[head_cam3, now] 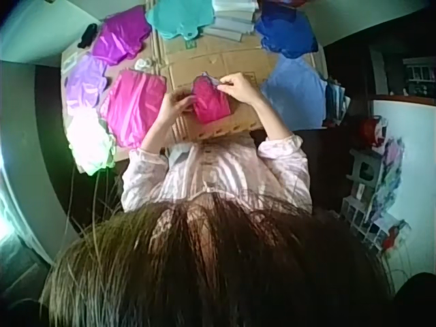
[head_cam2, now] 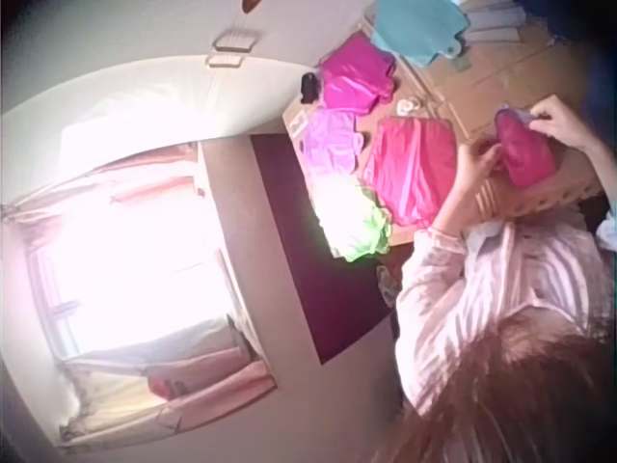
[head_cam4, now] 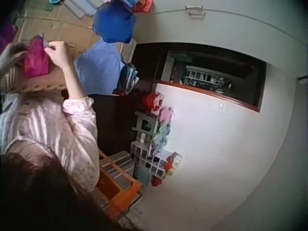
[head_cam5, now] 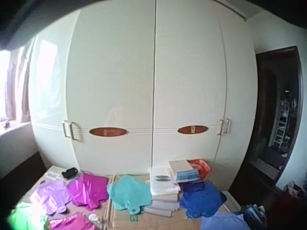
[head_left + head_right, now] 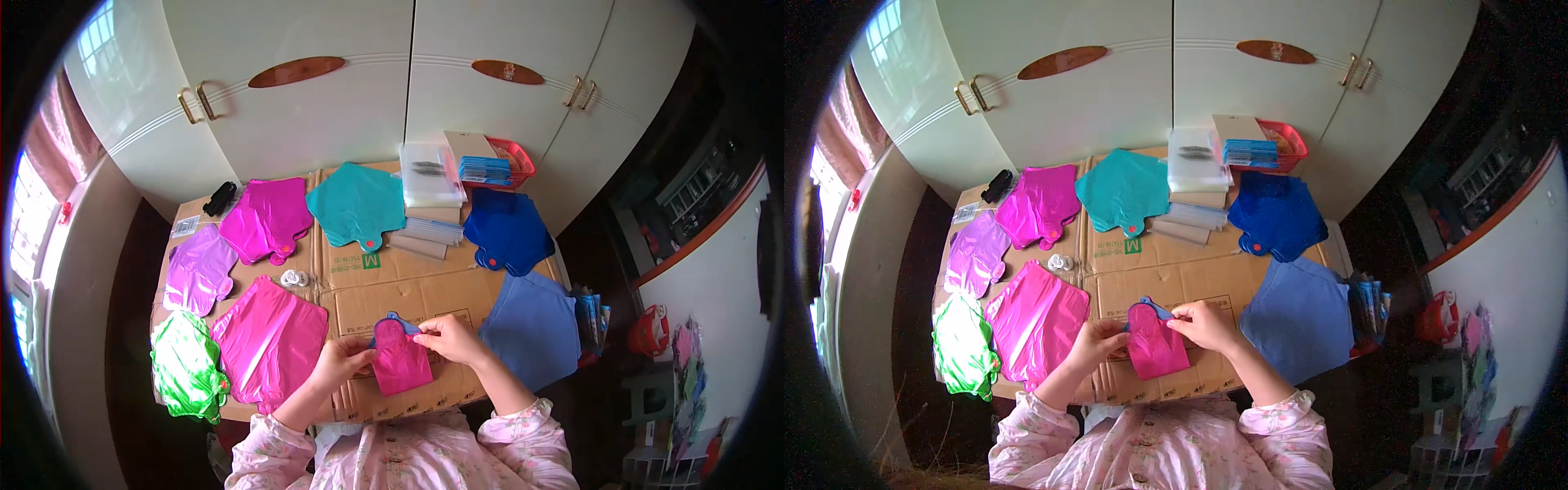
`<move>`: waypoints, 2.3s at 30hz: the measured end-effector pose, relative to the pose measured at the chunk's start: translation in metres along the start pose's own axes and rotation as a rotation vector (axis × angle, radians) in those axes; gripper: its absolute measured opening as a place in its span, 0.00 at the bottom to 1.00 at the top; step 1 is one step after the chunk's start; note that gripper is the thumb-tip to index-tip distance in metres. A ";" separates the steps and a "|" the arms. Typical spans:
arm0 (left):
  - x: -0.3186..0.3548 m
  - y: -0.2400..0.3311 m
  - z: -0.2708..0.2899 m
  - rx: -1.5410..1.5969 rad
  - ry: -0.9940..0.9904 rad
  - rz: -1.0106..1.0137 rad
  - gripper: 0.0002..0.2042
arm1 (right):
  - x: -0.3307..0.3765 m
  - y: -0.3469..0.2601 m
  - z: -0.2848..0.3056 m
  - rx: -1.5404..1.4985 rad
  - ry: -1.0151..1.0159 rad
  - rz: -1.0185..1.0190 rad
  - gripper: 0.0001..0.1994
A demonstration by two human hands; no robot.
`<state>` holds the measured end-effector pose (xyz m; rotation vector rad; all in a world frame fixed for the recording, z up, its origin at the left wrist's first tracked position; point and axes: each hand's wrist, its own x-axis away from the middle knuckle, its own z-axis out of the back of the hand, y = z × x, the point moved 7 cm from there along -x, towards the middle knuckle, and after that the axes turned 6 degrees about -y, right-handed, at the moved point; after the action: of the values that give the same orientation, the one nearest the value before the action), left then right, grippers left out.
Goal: Folding and packing flat colorful balloons into plastic sleeves with cardboard backings.
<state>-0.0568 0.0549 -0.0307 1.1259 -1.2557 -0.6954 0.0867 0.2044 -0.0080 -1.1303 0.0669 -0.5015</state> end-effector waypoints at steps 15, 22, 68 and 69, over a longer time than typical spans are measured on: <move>0.003 0.043 -0.010 -1.064 0.126 -0.569 0.04 | -0.017 -0.013 -0.003 0.375 0.101 0.420 0.02; 0.029 0.032 -0.060 -1.707 0.065 -0.808 0.05 | -0.003 -0.023 -0.009 0.610 0.172 0.621 0.02; 0.051 0.032 -0.032 -1.553 -0.090 -0.575 0.29 | 0.043 -0.028 -0.056 0.793 0.192 0.462 0.27; 0.051 0.032 -0.032 -1.552 -0.087 -0.580 0.29 | 0.043 -0.027 -0.057 0.806 0.184 0.462 0.28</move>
<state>-0.0193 0.0283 0.0200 0.0816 -0.1305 -1.7164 0.0982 0.1294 -0.0003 -0.2571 0.2554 -0.1759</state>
